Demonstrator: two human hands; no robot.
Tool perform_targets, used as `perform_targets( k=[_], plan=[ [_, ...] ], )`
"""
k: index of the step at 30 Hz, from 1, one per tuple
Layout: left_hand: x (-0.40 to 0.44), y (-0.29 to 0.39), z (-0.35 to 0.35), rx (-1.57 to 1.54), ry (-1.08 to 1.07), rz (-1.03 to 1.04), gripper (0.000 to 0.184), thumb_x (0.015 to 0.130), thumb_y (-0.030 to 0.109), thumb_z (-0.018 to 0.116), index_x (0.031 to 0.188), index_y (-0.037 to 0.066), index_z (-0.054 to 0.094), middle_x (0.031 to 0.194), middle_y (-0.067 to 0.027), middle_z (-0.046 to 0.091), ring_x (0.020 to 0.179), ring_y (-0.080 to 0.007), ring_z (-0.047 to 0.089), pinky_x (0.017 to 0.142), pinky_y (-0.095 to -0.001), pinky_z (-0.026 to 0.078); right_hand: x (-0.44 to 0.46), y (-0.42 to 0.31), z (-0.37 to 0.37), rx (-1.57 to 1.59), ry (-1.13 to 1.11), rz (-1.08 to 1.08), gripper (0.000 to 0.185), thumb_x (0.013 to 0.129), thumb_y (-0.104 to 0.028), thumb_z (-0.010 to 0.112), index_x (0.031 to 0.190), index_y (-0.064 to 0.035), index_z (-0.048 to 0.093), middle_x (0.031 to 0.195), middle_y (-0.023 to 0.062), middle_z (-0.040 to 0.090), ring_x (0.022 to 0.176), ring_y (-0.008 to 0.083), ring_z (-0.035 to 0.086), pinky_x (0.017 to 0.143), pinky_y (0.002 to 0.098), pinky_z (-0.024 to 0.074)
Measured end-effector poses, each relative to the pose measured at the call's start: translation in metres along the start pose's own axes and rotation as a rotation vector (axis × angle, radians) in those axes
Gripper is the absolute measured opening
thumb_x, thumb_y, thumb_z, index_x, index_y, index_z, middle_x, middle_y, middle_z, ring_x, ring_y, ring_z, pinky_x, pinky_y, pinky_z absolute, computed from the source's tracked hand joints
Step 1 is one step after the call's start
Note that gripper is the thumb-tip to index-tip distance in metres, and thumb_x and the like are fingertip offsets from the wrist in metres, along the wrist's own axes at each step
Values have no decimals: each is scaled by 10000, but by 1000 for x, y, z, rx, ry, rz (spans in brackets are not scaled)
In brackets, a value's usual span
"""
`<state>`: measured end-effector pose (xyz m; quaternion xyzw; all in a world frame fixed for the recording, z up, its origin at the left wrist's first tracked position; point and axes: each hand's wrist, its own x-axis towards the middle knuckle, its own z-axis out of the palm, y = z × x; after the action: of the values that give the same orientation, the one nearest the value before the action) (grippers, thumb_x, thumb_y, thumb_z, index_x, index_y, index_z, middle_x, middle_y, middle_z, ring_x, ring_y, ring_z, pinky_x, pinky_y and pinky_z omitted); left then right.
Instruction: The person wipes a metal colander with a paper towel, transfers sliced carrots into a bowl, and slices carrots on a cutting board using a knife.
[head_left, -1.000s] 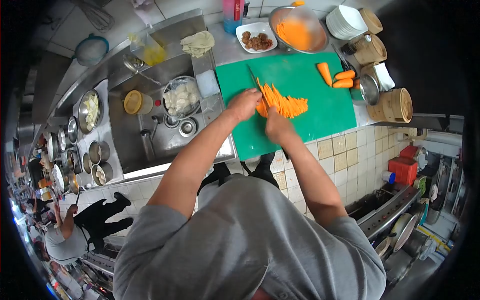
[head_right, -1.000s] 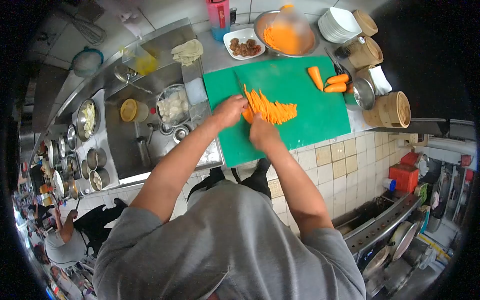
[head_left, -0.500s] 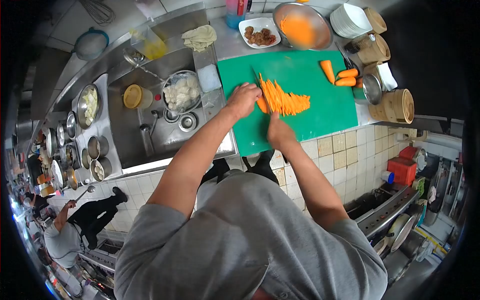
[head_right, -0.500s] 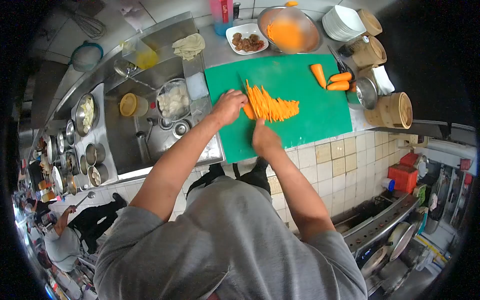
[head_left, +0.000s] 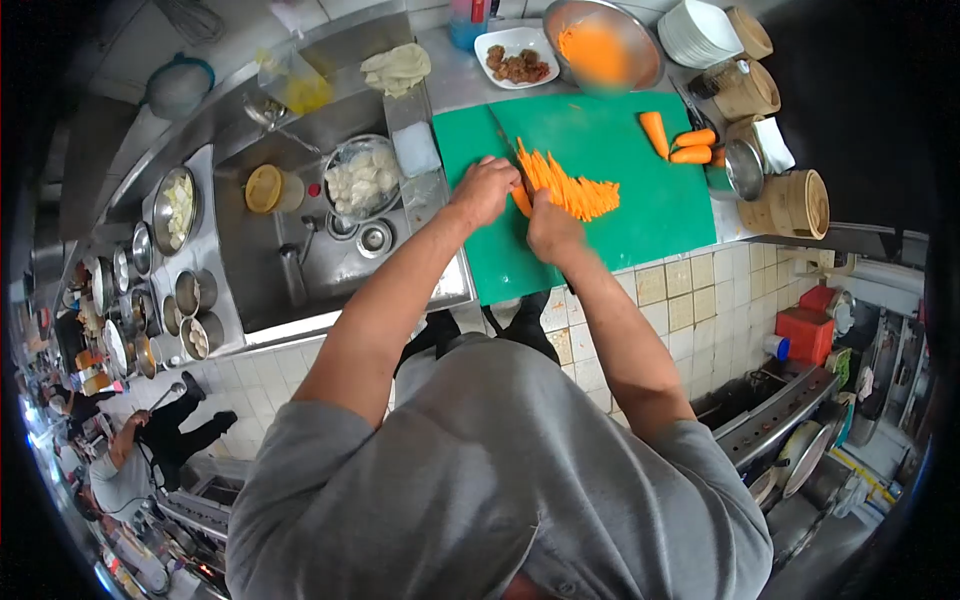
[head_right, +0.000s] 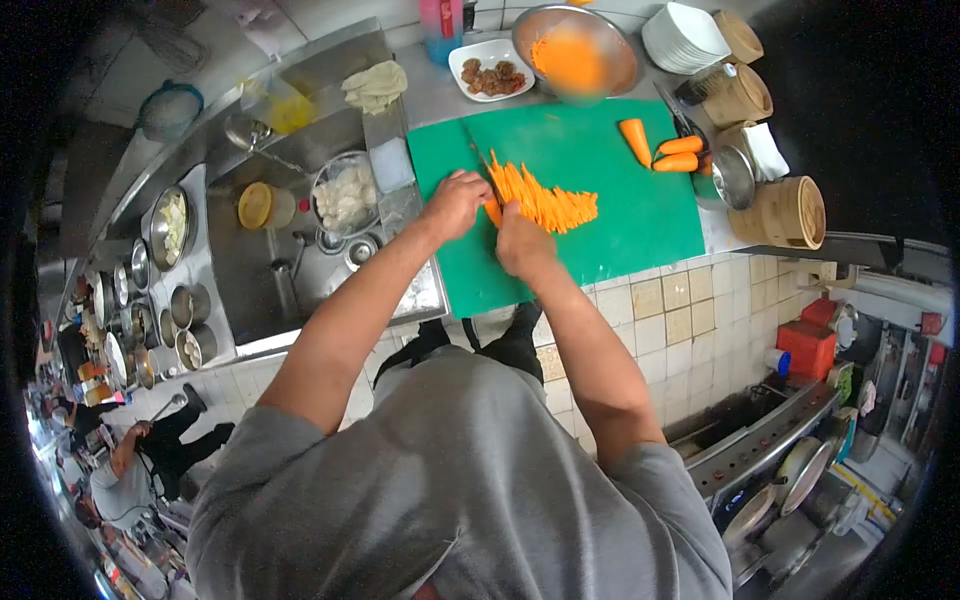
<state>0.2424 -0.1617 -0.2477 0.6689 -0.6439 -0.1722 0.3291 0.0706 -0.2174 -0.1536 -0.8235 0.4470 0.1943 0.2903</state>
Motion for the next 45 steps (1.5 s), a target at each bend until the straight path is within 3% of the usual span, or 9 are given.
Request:
perform_targets(
  k=[10, 15, 22, 24, 28, 34, 39, 43, 45],
  plan=[
    [-5, 0, 2, 3, 47, 13, 21, 883, 32, 691, 884, 50, 680, 959, -120, 684, 967, -364, 633, 904, -464, 502, 2, 0, 9, 15, 24, -44, 362, 1007, -119, 440, 1324, 55, 466, 1168, 344, 716, 1127, 494, 703, 988, 565, 543],
    [-2, 4, -4, 9, 83, -24, 12, 882, 31, 694, 880, 41, 687, 963, -124, 684, 990, -375, 624, 900, -463, 510, -28, 14, 22, -14, -10, -41, 331, 986, -97, 418, 1264, 82, 434, 1053, 379, 710, 1039, 526, 703, 913, 596, 544],
    [-2, 7, -5, -22, 112, -17, 32, 878, 16, 695, 902, 36, 704, 1001, -126, 698, 1013, -372, 622, 911, -471, 519, -3, 8, 13, 0, 86, -160, 359, 975, -102, 422, 1270, 102, 429, 1044, 386, 707, 1011, 539, 701, 881, 602, 544],
    [-3, 7, -4, -1, 115, -35, 40, 875, 9, 698, 906, 34, 706, 1009, -127, 701, 1017, -374, 622, 915, -472, 520, -27, 13, 19, -12, 18, -75, 332, 970, -94, 424, 1237, 102, 443, 1033, 388, 706, 977, 542, 705, 839, 597, 554],
    [-5, 5, 0, -41, 170, -7, 45, 877, 9, 696, 913, 32, 713, 1020, -136, 698, 1028, -375, 622, 916, -468, 521, 12, 20, 40, 70, 134, -173, 323, 963, -86, 427, 1225, 101, 443, 1030, 378, 710, 989, 534, 706, 867, 600, 547],
    [-6, 5, -2, -29, 146, -26, 53, 879, 9, 699, 924, 29, 717, 1045, -138, 697, 1049, -370, 620, 938, -463, 519, -14, -1, 7, -56, -77, -40, 318, 990, -101, 441, 1271, 48, 448, 1120, 356, 715, 1065, 504, 713, 918, 593, 551],
    [-9, 5, -2, -51, 182, -27, 51, 882, 11, 697, 925, 27, 719, 1053, -138, 698, 1069, -368, 622, 954, -461, 520, 20, -2, 21, 14, 101, -142, 331, 949, -78, 446, 1237, 81, 418, 1051, 391, 701, 1016, 531, 702, 902, 609, 534],
    [-8, 5, 0, -35, 182, -20, 40, 896, 27, 684, 923, 31, 713, 1049, -129, 693, 1076, -360, 619, 951, -456, 523, 0, 8, 15, -53, 60, -172, 340, 947, -82, 451, 1242, 82, 411, 1031, 395, 700, 990, 540, 700, 872, 626, 534],
    [-12, 3, -2, -28, 194, -37, 39, 906, 38, 674, 921, 35, 710, 1041, -120, 687, 1070, -353, 617, 939, -455, 527, -13, 3, 22, -52, -40, -35, 344, 995, -104, 432, 1296, 61, 433, 1118, 360, 712, 1062, 508, 711, 911, 592, 552]
  ],
)
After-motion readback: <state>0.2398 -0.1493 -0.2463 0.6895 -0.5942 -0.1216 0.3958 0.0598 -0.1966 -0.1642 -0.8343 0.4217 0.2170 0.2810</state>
